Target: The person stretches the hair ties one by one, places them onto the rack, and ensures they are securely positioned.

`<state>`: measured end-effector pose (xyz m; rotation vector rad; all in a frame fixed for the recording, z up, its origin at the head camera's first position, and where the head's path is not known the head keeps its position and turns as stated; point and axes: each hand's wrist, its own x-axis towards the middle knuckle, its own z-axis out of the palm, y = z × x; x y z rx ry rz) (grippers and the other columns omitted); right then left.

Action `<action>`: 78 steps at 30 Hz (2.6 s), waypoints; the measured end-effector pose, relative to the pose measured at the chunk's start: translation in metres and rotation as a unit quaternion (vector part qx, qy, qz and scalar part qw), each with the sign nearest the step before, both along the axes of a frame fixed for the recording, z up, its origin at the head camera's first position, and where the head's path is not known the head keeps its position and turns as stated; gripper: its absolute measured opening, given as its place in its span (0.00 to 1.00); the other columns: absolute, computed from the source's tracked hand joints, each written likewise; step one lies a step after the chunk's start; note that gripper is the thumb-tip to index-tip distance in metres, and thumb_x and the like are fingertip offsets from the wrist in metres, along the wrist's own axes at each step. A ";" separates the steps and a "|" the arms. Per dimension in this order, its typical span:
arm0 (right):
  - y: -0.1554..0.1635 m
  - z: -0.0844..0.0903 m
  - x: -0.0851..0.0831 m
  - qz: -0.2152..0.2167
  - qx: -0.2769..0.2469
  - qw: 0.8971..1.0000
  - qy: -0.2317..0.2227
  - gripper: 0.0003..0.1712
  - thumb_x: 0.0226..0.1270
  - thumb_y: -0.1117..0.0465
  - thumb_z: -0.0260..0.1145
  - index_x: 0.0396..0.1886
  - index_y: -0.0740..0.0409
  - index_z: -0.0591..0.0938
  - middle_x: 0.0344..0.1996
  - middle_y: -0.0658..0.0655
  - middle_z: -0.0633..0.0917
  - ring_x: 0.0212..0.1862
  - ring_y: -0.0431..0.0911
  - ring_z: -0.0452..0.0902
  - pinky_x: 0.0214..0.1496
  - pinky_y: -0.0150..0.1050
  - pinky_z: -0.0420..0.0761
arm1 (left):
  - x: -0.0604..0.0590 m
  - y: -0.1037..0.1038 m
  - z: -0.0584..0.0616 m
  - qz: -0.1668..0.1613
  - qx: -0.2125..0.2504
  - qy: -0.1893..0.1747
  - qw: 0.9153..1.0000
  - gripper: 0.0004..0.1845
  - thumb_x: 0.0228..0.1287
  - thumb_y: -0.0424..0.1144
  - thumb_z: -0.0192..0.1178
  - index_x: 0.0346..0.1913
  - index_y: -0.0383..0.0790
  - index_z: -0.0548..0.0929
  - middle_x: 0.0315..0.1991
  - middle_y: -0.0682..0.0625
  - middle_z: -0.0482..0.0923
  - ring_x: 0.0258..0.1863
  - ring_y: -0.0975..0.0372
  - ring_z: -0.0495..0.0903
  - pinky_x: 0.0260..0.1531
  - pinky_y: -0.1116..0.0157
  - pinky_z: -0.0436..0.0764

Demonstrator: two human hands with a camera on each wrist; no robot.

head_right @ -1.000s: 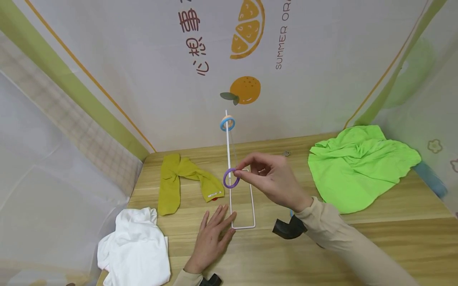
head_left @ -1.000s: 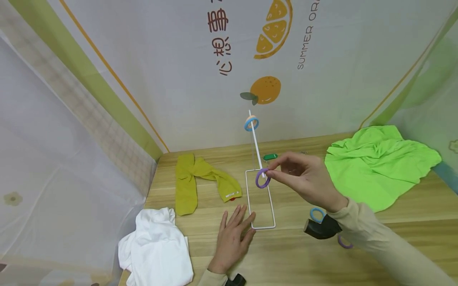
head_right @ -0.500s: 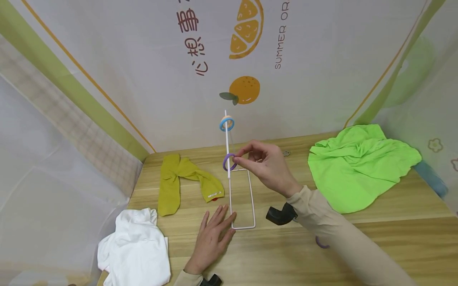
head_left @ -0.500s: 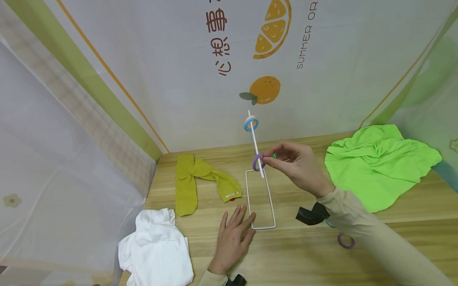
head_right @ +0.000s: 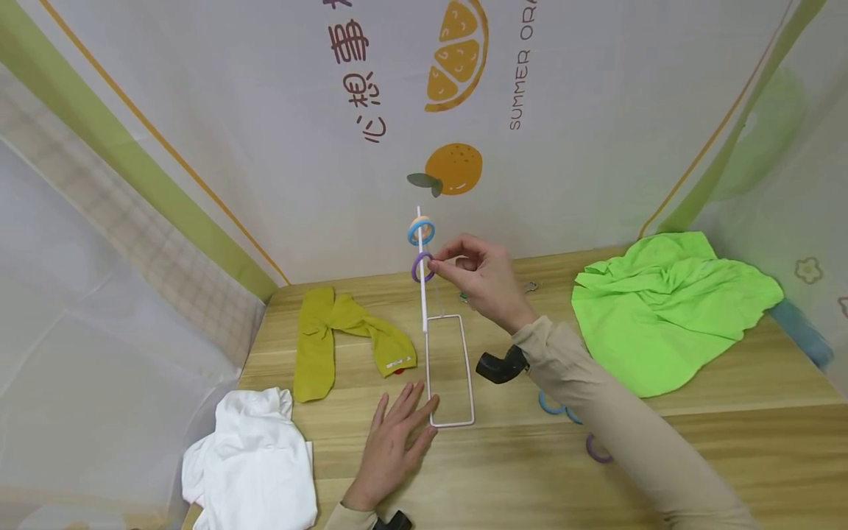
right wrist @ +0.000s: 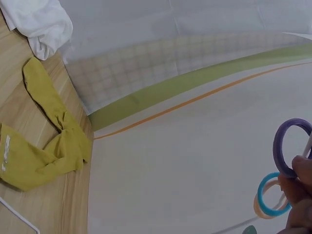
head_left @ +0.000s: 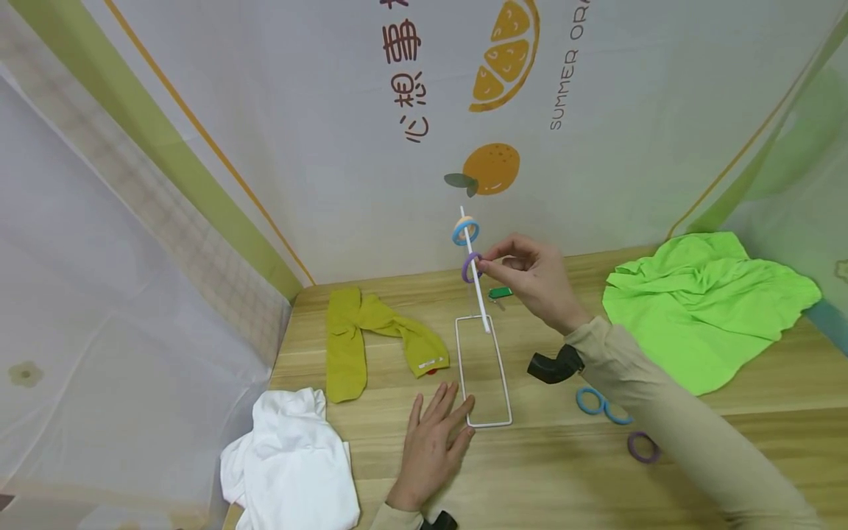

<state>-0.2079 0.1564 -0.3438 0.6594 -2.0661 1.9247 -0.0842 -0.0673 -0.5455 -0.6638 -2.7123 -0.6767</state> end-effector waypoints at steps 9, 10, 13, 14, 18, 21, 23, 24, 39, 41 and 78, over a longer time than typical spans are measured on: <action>-0.003 -0.003 -0.014 -0.018 -0.015 1.000 0.000 0.08 0.69 0.68 0.70 0.41 0.71 0.83 0.37 0.53 0.89 0.32 0.38 0.89 0.33 0.28 0.83 | -0.001 0.000 -0.001 0.000 -0.007 0.000 1.000 0.24 0.70 0.49 0.63 0.67 0.52 0.81 0.74 0.45 0.71 0.76 0.53 0.67 0.74 0.39 0.57; -0.003 -0.003 -0.016 -0.021 -0.016 1.000 0.000 0.08 0.69 0.68 0.70 0.41 0.71 0.83 0.37 0.52 0.89 0.33 0.38 0.89 0.38 0.29 0.84 | -0.001 0.000 -0.001 0.000 -0.007 0.002 1.000 0.24 0.70 0.49 0.63 0.67 0.52 0.81 0.74 0.45 0.71 0.76 0.53 0.67 0.74 0.39 0.57; -0.004 -0.004 -0.021 -0.025 -0.018 1.000 -0.003 0.09 0.69 0.68 0.69 0.41 0.73 0.82 0.37 0.49 0.89 0.34 0.38 0.89 0.45 0.31 0.86 | -0.001 0.000 -0.001 0.000 -0.010 0.007 1.000 0.24 0.70 0.50 0.64 0.66 0.52 0.82 0.74 0.45 0.71 0.76 0.53 0.68 0.74 0.40 0.58; -0.004 -0.004 -0.023 -0.027 -0.017 0.999 -0.004 0.09 0.69 0.68 0.69 0.41 0.73 0.82 0.37 0.47 0.88 0.34 0.37 0.89 0.45 0.31 0.86 | -0.001 0.000 -0.001 0.001 -0.011 0.008 1.000 0.24 0.70 0.50 0.64 0.66 0.52 0.82 0.74 0.46 0.71 0.76 0.53 0.68 0.73 0.40 0.58; -0.004 -0.004 -0.029 -0.033 -0.014 0.999 -0.005 0.10 0.69 0.68 0.69 0.41 0.74 0.81 0.37 0.44 0.87 0.34 0.35 0.88 0.44 0.29 0.85 | 0.000 0.000 -0.001 0.001 -0.011 0.011 1.000 0.24 0.69 0.49 0.64 0.66 0.52 0.82 0.74 0.45 0.71 0.76 0.53 0.68 0.73 0.40 0.59; -0.004 -0.005 -0.032 -0.038 -0.016 0.999 -0.004 0.09 0.69 0.69 0.69 0.41 0.74 0.81 0.37 0.44 0.87 0.34 0.35 0.88 0.43 0.28 0.84 | 0.000 0.000 -0.001 0.001 -0.008 0.012 1.000 0.24 0.69 0.49 0.64 0.66 0.52 0.82 0.74 0.45 0.71 0.76 0.53 0.68 0.73 0.39 0.58; -0.004 -0.005 -0.033 -0.040 -0.018 0.999 -0.005 0.09 0.68 0.69 0.69 0.41 0.74 0.81 0.37 0.44 0.86 0.34 0.35 0.88 0.42 0.28 0.84 | 0.000 0.000 -0.001 0.001 -0.007 0.013 1.000 0.24 0.69 0.49 0.64 0.66 0.52 0.82 0.74 0.45 0.71 0.76 0.52 0.68 0.73 0.39 0.58; -0.005 -0.005 -0.034 -0.042 -0.018 0.999 -0.004 0.10 0.68 0.69 0.69 0.41 0.75 0.80 0.37 0.44 0.86 0.34 0.34 0.88 0.42 0.28 0.83 | 0.000 0.000 -0.001 0.001 -0.006 0.014 1.000 0.24 0.69 0.49 0.64 0.66 0.52 0.82 0.74 0.45 0.71 0.75 0.52 0.68 0.73 0.39 0.59; 0.005 -0.017 -0.032 -0.051 -0.034 0.998 -0.023 0.05 0.68 0.67 0.71 0.38 0.65 0.83 0.37 0.46 0.86 0.34 0.35 0.87 0.34 0.26 0.79 | 0.000 -0.001 0.000 0.003 0.000 0.010 1.000 0.23 0.70 0.49 0.64 0.66 0.51 0.82 0.74 0.44 0.71 0.75 0.52 0.68 0.73 0.39 0.58; 0.015 -0.024 -0.029 -0.056 -0.024 0.997 -0.036 0.03 0.69 0.66 0.70 0.38 0.62 0.84 0.38 0.48 0.86 0.37 0.35 0.88 0.35 0.27 0.80 | 0.000 -0.001 0.000 0.004 0.002 0.012 1.000 0.23 0.69 0.49 0.64 0.66 0.51 0.82 0.74 0.44 0.71 0.75 0.52 0.69 0.73 0.39 0.58; 0.118 -0.144 0.049 0.034 0.425 0.887 -0.179 0.04 0.62 0.66 0.72 0.28 0.56 0.85 0.25 0.46 0.84 0.29 0.39 0.76 0.31 0.32 0.78 | 0.001 0.000 -0.001 0.001 0.008 0.007 1.000 0.24 0.68 0.48 0.66 0.65 0.51 0.83 0.74 0.45 0.71 0.75 0.52 0.68 0.73 0.39 0.58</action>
